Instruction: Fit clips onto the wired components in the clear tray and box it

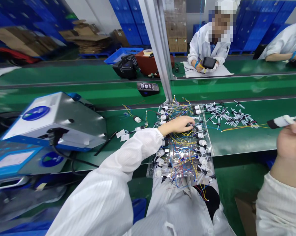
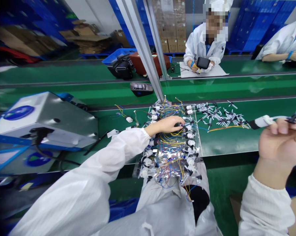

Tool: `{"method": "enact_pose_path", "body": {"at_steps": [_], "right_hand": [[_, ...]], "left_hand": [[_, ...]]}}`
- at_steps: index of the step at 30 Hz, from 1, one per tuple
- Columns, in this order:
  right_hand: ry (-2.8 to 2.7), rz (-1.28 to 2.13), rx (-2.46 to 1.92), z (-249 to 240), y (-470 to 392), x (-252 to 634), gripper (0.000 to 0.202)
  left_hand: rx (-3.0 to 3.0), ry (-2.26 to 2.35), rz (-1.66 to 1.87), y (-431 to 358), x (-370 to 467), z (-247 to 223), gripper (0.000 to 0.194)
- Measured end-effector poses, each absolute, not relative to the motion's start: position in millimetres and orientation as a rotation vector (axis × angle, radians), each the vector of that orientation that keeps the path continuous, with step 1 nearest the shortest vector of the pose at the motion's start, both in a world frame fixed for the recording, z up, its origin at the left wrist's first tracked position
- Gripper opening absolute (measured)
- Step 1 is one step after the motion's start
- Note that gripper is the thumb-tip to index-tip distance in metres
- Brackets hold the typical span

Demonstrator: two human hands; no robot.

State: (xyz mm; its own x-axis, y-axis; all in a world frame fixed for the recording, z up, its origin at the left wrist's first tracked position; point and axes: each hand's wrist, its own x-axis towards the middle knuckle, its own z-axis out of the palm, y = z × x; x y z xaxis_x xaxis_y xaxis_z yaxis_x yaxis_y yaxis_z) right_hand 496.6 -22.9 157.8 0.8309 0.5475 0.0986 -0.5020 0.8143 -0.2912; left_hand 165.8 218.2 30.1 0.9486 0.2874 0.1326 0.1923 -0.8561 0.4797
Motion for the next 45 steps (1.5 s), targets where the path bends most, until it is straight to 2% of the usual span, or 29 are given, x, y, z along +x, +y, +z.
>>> {"method": "enact_pose_path", "body": {"at_steps": [3, 10, 17, 23, 26, 29, 35, 39, 45], "right_hand": [[-0.303, 0.540, -0.529, 148.7, -6.4, 498.6, 0.031], [-0.356, 0.607, -0.517, 136.3, 2.0, 495.6, 0.033], [-0.308, 0.606, -0.461, 144.7, 1.2, 500.9, 0.031], [-0.312, 0.612, -0.466, 150.2, -0.2, 499.2, 0.034], [-0.323, 0.636, -0.466, 145.5, 0.7, 496.9, 0.031], [-0.330, 0.647, -0.464, 139.6, 1.6, 496.5, 0.032], [-0.315, 0.638, -0.472, 134.1, -0.8, 501.5, 0.032], [-0.334, 0.637, -0.477, 132.8, -8.3, 505.3, 0.035], [-0.382, 0.667, -0.487, 128.9, -15.3, 503.3, 0.027]], "left_hand": [[2.575, 0.502, 0.251, 213.2, 173.0, 32.7, 0.030], [2.658, 0.608, 0.037, 207.7, 191.0, 30.8, 0.047], [2.852, 0.431, 0.099, 215.4, 190.2, 23.1, 0.021], [2.707, 0.650, 0.305, 224.9, 203.8, 34.5, 0.032], [2.771, 0.735, 0.158, 233.8, 215.9, 33.1, 0.028], [2.838, 0.784, 0.110, 240.5, 226.9, 25.4, 0.034], [2.883, 0.590, 0.105, 245.9, 238.5, 17.0, 0.023], [2.750, 0.626, 0.182, 241.9, 229.4, 30.7, 0.029], [2.695, 0.487, -0.085, 219.4, 216.5, 51.0, 0.021]]}}
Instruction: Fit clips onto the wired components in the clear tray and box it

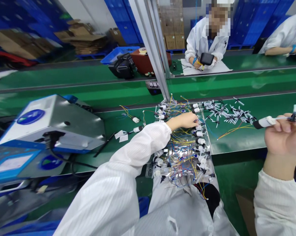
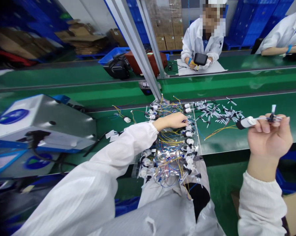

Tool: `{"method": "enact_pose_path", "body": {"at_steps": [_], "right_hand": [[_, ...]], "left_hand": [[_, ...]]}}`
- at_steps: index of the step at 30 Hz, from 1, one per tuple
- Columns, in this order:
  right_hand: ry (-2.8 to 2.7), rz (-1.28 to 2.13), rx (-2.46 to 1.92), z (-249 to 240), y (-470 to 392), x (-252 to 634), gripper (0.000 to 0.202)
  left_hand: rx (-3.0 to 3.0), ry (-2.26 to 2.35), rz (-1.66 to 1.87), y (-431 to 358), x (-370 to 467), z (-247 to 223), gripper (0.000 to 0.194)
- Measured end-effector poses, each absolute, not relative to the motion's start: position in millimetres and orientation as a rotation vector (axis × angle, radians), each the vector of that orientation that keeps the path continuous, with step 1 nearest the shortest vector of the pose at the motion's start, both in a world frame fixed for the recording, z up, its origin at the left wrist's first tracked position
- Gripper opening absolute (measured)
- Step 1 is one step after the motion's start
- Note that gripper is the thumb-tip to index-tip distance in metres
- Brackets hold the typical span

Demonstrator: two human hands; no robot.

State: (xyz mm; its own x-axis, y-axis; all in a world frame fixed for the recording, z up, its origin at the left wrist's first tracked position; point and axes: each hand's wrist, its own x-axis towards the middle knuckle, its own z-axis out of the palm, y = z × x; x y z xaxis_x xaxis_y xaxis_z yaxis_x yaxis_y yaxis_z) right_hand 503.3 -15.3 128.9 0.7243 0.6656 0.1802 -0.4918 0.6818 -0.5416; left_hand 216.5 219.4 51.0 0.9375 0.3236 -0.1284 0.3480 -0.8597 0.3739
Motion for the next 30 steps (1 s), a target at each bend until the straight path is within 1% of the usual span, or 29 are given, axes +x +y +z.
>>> {"method": "enact_pose_path", "body": {"at_steps": [3, 7, 9, 12, 15, 18, 19, 21, 23, 27, 29, 30], "right_hand": [[-0.413, 0.686, -0.494, 127.2, -14.6, 502.0, 0.030], [-0.463, 0.644, -0.540, 126.8, -15.1, 501.4, 0.034], [-0.471, 0.626, -0.578, 127.2, -16.5, 500.4, 0.032], [-0.499, 0.622, -0.631, 127.6, -19.4, 500.2, 0.026], [-0.527, 0.622, -0.638, 128.2, -22.0, 505.6, 0.022], [-0.534, 0.615, -0.596, 130.7, -21.7, 518.5, 0.018], [-0.528, 0.609, -0.561, 132.2, -20.2, 523.8, 0.018], [-0.509, 0.610, -0.468, 135.9, -13.7, 533.4, 0.029], [-0.503, 0.623, -0.398, 138.5, -0.9, 537.9, 0.034], [-0.596, 0.711, -0.532, 128.9, 44.6, 515.3, 0.027], [-0.650, 0.768, -0.635, 111.5, 73.1, 489.4, 0.023], [-0.669, 0.799, -0.684, 99.4, 87.0, 475.3, 0.023]], "left_hand": [[2.689, 0.444, -0.134, 210.6, 218.6, 51.0, 0.031], [2.733, 0.490, -0.110, 209.5, 217.6, 42.8, 0.029], [2.698, 0.465, -0.100, 211.9, 212.6, 38.5, 0.030], [2.600, 0.387, -0.045, 215.0, 200.9, 36.4, 0.037], [2.511, 0.476, 0.053, 214.4, 187.7, 45.3, 0.047], [2.350, 0.491, 0.193, 210.9, 171.8, 70.3, 0.045], [2.278, 0.474, 0.274, 210.0, 164.8, 82.0, 0.041], [2.119, 0.473, 0.519, 210.4, 146.3, 107.6, 0.032], [1.950, 0.538, 0.852, 214.7, 122.2, 132.5, 0.032], [1.653, 0.613, 1.630, 231.8, 67.4, 162.2, 0.035], [1.520, 0.624, 1.879, 239.3, 44.3, 162.6, 0.031], [1.461, 0.646, 1.940, 241.6, 35.0, 159.3, 0.029]]}}
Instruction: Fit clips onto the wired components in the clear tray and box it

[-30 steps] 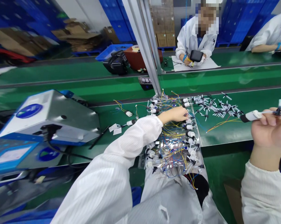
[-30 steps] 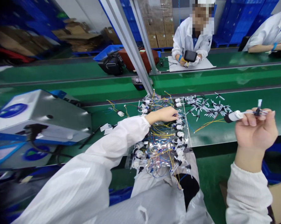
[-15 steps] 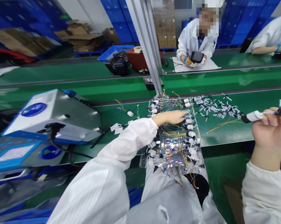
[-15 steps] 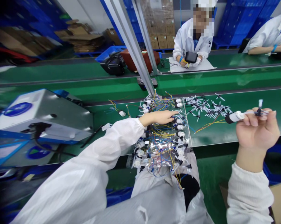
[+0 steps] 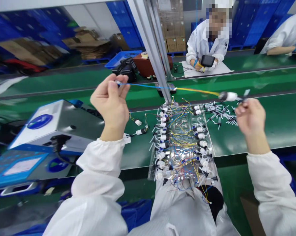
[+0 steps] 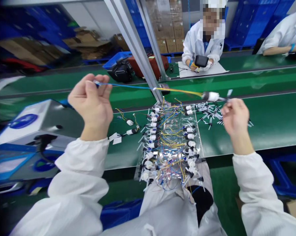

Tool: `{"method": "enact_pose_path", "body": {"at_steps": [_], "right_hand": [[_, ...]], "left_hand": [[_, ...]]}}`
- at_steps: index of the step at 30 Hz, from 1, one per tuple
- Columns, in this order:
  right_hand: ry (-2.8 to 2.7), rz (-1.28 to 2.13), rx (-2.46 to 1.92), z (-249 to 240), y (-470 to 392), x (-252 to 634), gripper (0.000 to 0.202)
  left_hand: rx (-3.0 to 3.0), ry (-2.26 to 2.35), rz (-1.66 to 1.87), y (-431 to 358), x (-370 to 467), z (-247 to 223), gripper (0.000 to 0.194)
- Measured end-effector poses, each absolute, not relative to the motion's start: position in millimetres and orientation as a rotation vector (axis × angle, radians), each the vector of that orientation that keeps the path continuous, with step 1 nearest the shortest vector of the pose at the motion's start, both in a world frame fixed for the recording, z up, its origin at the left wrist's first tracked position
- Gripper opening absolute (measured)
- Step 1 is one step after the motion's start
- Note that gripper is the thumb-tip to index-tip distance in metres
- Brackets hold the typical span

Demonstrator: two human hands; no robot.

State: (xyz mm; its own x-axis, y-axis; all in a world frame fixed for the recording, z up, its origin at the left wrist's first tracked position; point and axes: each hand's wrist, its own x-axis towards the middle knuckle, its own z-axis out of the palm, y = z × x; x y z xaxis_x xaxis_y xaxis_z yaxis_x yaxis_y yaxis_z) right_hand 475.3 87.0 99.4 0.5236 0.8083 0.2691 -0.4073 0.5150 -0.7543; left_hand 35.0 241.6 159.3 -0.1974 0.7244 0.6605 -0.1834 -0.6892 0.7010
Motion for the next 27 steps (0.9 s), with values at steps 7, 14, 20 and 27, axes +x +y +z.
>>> {"method": "enact_pose_path", "body": {"at_steps": [7, 14, 20, 27], "right_hand": [[-0.788, 0.944, -1.155, -8.7, 136.2, 423.0, 0.040], [-0.907, 0.859, -1.331, -40.4, 125.1, 440.6, 0.035], [-1.026, 0.888, -1.293, -21.5, 127.9, 444.8, 0.032], [-1.000, 0.803, -1.065, -3.0, 149.4, 409.3, 0.019]], "left_hand": [[1.240, 0.941, 1.793, 230.7, 8.8, 111.9, 0.032], [1.273, 1.010, 1.762, 222.8, 27.3, 103.7, 0.036], [1.465, 0.987, 1.496, 222.5, 86.1, 94.1, 0.040], [1.656, 0.772, 0.916, 211.3, 175.2, 61.6, 0.040]]}}
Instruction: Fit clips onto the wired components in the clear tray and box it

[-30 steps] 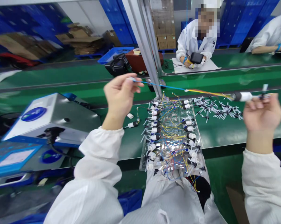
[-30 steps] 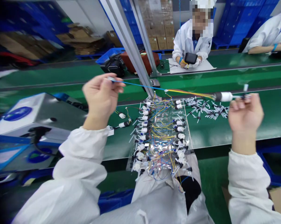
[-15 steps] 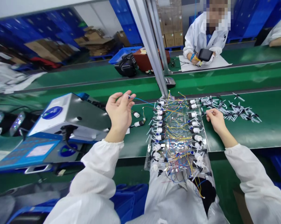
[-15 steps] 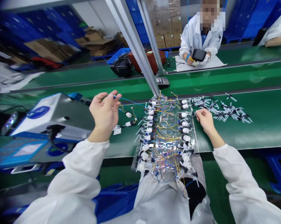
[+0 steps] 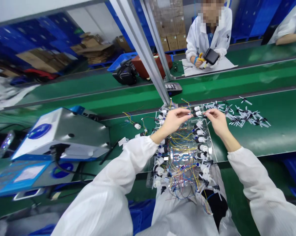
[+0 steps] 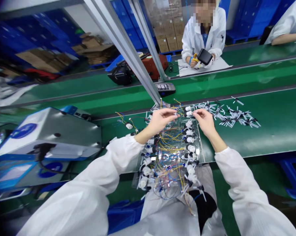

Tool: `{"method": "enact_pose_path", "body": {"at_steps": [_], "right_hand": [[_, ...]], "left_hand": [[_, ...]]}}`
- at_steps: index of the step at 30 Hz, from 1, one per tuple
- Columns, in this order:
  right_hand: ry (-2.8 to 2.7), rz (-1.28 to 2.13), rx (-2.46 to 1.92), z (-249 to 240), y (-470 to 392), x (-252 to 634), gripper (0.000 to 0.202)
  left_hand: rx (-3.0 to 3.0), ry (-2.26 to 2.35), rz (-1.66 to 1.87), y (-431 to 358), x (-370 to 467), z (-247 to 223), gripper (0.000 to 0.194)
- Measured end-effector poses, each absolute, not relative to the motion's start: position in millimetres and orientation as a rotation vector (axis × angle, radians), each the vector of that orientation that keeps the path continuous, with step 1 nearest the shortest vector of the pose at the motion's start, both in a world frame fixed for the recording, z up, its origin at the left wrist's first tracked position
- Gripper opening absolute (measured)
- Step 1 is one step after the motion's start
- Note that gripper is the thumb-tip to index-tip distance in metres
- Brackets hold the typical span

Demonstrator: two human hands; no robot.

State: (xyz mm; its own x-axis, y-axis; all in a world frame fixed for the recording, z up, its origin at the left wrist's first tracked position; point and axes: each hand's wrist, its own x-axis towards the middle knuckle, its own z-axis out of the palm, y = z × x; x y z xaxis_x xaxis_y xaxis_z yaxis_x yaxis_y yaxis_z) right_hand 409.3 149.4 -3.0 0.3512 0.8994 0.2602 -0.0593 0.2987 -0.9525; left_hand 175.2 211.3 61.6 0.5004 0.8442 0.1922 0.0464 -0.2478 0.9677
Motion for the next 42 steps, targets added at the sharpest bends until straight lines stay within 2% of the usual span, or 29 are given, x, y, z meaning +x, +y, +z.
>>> {"method": "enact_pose_path", "body": {"at_steps": [3, 6, 11, 29, 35, 42], "right_hand": [[-0.887, 0.876, -0.981, -5.3, 150.9, 389.3, 0.022], [-0.903, 0.914, -1.017, -10.6, 147.3, 378.7, 0.023], [-0.911, 0.875, -1.053, -14.9, 143.1, 376.4, 0.020], [-0.972, 0.823, -1.120, -14.9, 142.3, 376.9, 0.013], [-0.931, 0.844, -1.102, -19.1, 144.1, 376.3, 0.017], [-0.857, 0.873, -1.077, -24.5, 145.5, 375.4, 0.020]], "left_hand": [[1.696, 0.761, 0.821, 211.0, 197.5, 43.6, 0.039], [1.649, 0.791, 0.848, 211.2, 206.9, 29.6, 0.043], [1.629, 0.807, 0.898, 210.6, 210.0, 19.1, 0.038], [1.574, 0.859, 0.875, 211.1, 205.6, 11.9, 0.040], [1.609, 0.855, 0.857, 212.2, 205.2, 11.7, 0.041], [1.911, 0.828, 0.958, 208.8, 205.6, 14.3, 0.031]]}}
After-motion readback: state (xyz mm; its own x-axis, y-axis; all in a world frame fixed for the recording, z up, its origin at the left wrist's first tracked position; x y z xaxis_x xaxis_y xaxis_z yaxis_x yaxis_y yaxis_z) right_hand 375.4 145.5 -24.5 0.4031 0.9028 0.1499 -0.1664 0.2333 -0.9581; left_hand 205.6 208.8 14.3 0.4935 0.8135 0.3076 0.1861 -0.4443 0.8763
